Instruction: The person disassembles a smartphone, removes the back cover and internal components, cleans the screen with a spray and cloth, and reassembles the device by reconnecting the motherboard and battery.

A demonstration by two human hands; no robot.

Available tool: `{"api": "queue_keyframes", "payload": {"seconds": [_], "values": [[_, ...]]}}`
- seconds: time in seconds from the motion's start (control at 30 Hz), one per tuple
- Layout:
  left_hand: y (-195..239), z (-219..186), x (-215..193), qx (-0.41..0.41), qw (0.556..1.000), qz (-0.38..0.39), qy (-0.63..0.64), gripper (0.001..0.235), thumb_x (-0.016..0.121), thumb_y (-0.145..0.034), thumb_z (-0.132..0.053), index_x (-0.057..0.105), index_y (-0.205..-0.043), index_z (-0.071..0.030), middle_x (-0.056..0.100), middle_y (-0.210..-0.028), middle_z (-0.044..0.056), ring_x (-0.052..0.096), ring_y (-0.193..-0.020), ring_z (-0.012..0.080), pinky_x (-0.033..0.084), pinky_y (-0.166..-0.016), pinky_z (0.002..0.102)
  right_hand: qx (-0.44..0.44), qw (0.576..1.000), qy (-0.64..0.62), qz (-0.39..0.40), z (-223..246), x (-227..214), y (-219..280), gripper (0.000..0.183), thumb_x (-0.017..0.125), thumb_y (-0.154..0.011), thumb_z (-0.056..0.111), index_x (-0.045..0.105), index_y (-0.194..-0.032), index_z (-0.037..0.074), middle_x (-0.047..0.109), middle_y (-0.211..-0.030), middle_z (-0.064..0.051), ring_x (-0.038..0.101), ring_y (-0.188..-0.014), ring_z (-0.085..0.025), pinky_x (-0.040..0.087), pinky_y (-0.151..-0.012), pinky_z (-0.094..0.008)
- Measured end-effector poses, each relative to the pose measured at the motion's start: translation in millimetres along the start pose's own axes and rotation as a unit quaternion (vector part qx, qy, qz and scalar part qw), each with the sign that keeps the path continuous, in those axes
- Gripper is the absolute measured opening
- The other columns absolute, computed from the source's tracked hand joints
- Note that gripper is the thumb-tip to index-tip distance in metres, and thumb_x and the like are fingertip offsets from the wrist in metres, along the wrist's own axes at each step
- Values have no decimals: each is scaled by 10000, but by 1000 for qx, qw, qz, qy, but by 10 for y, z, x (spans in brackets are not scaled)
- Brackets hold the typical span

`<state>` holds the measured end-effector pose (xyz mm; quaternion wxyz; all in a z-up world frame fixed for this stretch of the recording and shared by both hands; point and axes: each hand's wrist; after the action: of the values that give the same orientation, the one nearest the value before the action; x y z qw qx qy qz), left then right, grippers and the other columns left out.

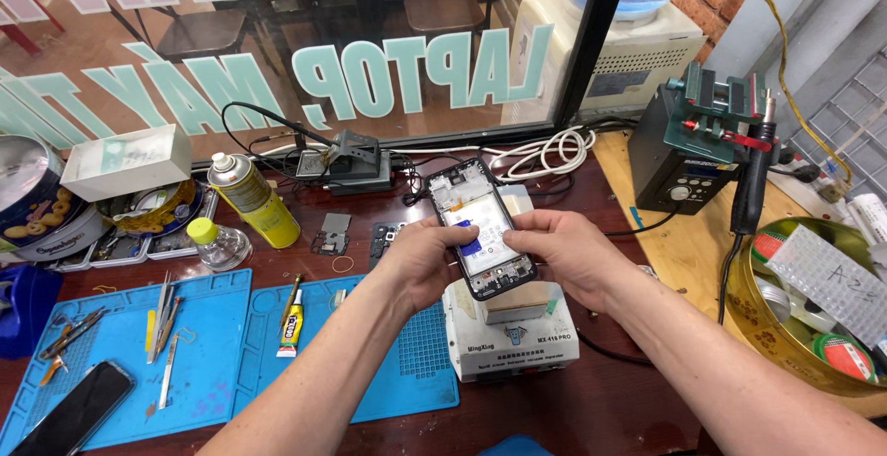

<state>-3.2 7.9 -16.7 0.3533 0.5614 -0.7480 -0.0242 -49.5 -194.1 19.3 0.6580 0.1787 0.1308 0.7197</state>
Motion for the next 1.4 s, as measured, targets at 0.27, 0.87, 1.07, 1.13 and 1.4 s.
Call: {"api": "queue_keyframes", "payload": {"seconds": [0.27,0.87,1.07,1.13,1.4], "values": [[167,5,74,28,999,29,-35,260,692,-882,-37,676,-1142,-30,740,-1101,111,722,-972,213,595,-881,432,-47,998,38,28,-50,3,51,282,675,-922,151,680,-1181,39,739,-1006,-41,681,-862,-99,552,-769,-290],[56,74,31,42,962,-81,-257,426,726,-839,-93,642,-1241,18,731,-1093,170,748,-897,240,625,-733,373,-7,986,-101,-129,-186,-514,-243,141,653,-953,113,669,-1049,11,731,-1017,-101,695,-906,-200,585,-836,-382],[274,389,138,336,616,-96,-706,556,794,-754,-236,634,-1267,-90,557,-1349,187,488,-1275,390,399,-1064,554,-36,978,-105,-176,-240,-722,-433,125,664,-956,86,664,-1050,3,730,-1026,-114,697,-896,-205,579,-835,-364],[274,438,215,382,579,-35,-719,579,756,-812,-296,592,-1291,-13,505,-1408,222,411,-1328,404,299,-1064,627,-16,970,-123,-210,-222,-809,-457,136,643,-949,84,677,-1057,9,743,-1037,-111,724,-907,-204,594,-840,-355],[270,413,301,276,569,26,-774,501,670,-921,-324,569,-1279,11,541,-1356,162,428,-1367,346,284,-1098,685,-4,976,-97,-197,-256,-962,-472,142,654,-965,103,671,-1071,9,730,-1044,-105,693,-911,-196,580,-827,-387]]}}
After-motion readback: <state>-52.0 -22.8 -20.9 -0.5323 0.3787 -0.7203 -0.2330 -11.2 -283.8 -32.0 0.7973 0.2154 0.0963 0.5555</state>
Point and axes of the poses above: each hand's wrist, its own y-axis away from the middle knuckle, its own x-axis out of the palm, z = x × y
